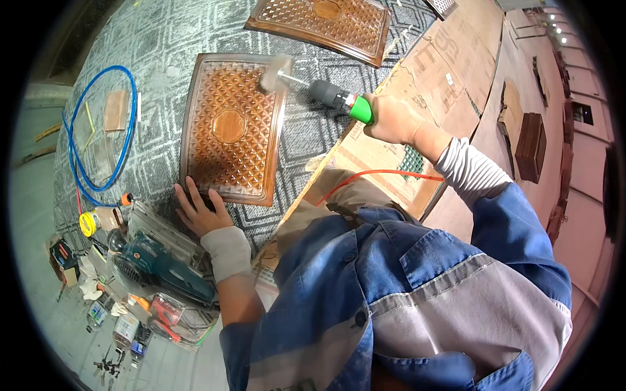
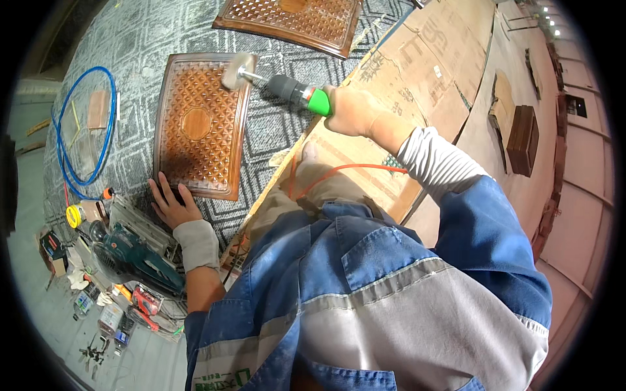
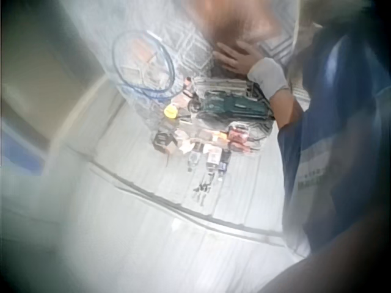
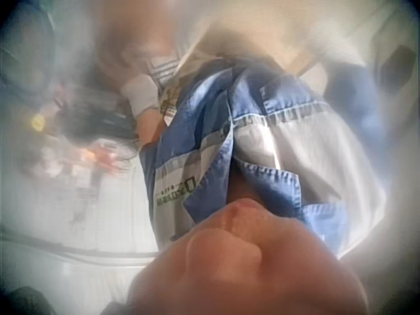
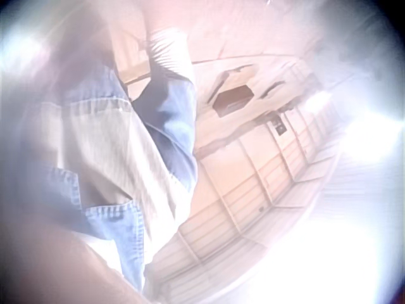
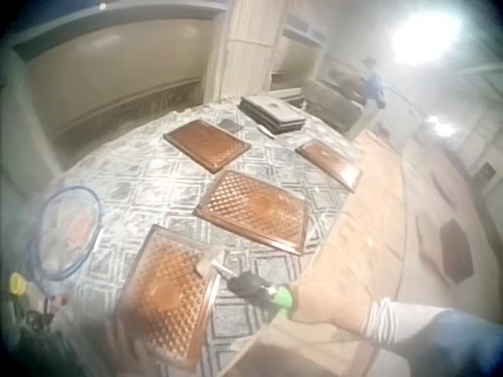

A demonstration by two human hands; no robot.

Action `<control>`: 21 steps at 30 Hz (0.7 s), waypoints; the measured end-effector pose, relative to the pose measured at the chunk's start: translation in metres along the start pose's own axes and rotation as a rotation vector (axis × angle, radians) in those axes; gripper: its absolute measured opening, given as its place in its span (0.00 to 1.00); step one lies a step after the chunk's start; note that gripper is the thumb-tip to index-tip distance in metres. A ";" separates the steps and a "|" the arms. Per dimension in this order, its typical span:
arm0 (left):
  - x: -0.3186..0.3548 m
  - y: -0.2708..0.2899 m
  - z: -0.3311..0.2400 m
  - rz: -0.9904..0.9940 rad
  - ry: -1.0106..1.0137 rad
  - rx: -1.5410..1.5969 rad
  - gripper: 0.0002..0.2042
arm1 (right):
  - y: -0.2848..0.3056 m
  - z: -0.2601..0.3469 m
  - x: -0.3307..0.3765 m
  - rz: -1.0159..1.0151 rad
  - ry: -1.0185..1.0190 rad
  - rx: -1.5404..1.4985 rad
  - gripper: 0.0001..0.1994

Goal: The person polishes decorative wood panels by hand with a cloth and using a handheld rotary tool with a soft buffing attachment.

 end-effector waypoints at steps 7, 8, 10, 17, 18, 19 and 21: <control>0.000 0.004 -0.001 -0.023 -0.002 -0.006 0.26 | 0.001 -0.002 -0.021 0.015 -0.020 -0.028 0.15; -0.001 0.004 -0.001 -0.020 -0.003 -0.013 0.25 | 0.000 0.001 -0.020 0.019 -0.004 -0.018 0.15; -0.001 0.004 -0.006 -0.014 -0.006 -0.024 0.25 | 0.002 0.007 -0.013 0.025 0.025 0.004 0.14; -0.001 0.006 -0.007 -0.030 -0.026 -0.011 0.25 | -0.006 -0.001 -0.017 -0.021 0.017 -0.092 0.16; -0.001 0.005 -0.005 -0.031 -0.026 -0.020 0.25 | -0.007 -0.003 -0.015 -0.016 0.021 -0.073 0.16; 0.000 0.002 -0.004 -0.036 -0.023 -0.025 0.25 | -0.004 -0.002 -0.014 -0.012 0.027 -0.050 0.17; 0.000 0.002 -0.003 -0.044 -0.024 -0.026 0.25 | -0.014 0.003 -0.006 0.047 0.073 -0.042 0.18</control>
Point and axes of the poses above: each hand's wrist, its own x-axis away from the middle knuckle, its own y-axis out of the back of the hand, z = x × y, the point moved 9 cm from there along -x, towards the middle knuckle, and after that the axes turned 14 degrees about y, right-handed, at the moved point
